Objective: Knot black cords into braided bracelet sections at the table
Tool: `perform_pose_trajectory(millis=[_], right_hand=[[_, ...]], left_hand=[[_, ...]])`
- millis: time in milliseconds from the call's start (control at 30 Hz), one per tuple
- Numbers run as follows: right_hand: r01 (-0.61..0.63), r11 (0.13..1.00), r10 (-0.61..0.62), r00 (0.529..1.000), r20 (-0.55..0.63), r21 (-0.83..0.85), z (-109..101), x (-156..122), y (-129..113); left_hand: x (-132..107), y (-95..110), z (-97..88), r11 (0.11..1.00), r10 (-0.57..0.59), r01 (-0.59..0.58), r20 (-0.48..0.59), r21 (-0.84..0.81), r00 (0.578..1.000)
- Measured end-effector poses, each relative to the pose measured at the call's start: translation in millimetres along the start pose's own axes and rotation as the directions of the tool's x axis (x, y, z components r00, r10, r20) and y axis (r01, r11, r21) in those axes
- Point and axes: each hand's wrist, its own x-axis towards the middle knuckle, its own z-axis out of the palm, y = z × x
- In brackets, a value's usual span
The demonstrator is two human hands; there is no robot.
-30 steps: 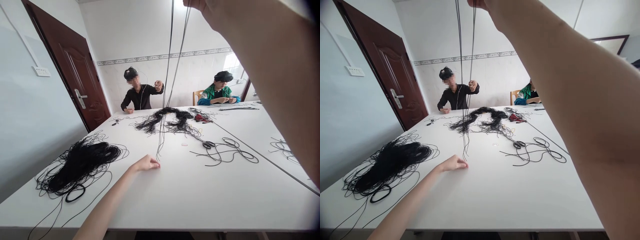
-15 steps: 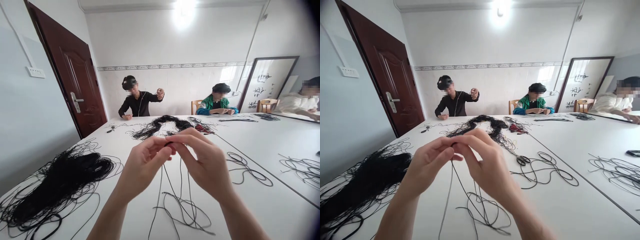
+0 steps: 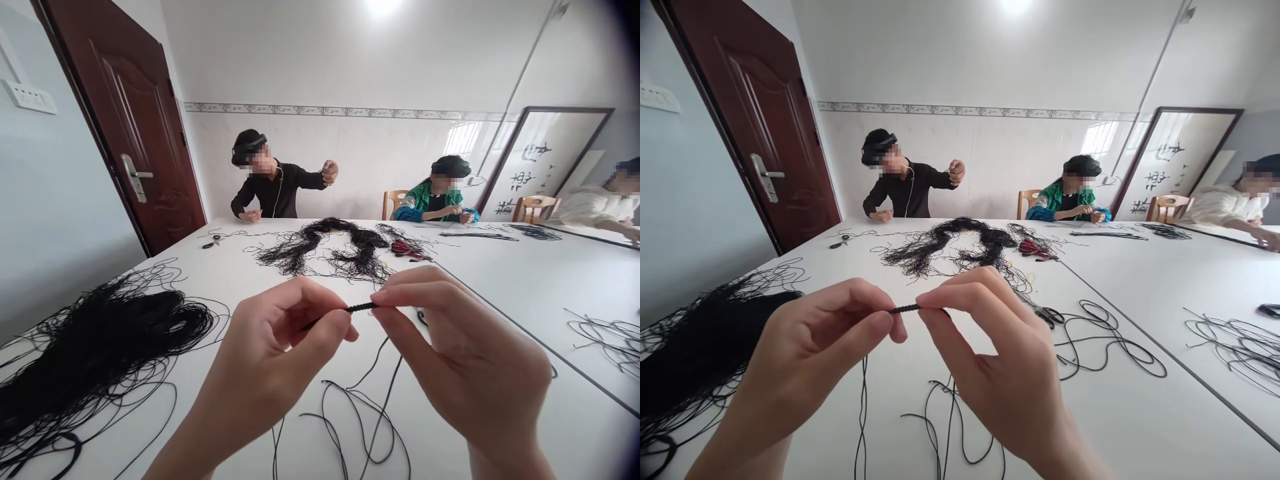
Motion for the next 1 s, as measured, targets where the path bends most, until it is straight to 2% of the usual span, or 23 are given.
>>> perform_pose_trajectory(millis=[267, 433, 667, 1000], right_hand=[[0.047, 0.999, -0.047, 0.999, 0.008, 0.000, -3.0, -2.7, -5.3], [0.091, 0.996, -0.091, 0.996, 0.013, 0.014, -4.8, -2.1, -6.1], [0.103, 0.994, -0.103, 0.994, 0.023, 0.024, -3.2, -0.7, -6.0], [0.111, 0.993, -0.112, 0.993, 0.033, 0.028, -4.4, -1.4, -5.8]], left_hand=[[-4.4, 3.6, 1.7, 1.000, -0.002, 0.003, 0.013, -0.020, 1.000], [-6.8, 10.3, 10.1, 0.995, -0.067, 0.059, -0.091, -0.082, 0.994], [-9.1, 14.9, 17.3, 0.988, -0.088, 0.063, -0.184, -0.138, 0.979], [-8.8, 15.0, 19.5, 0.982, -0.125, 0.095, -0.191, -0.160, 0.974]])
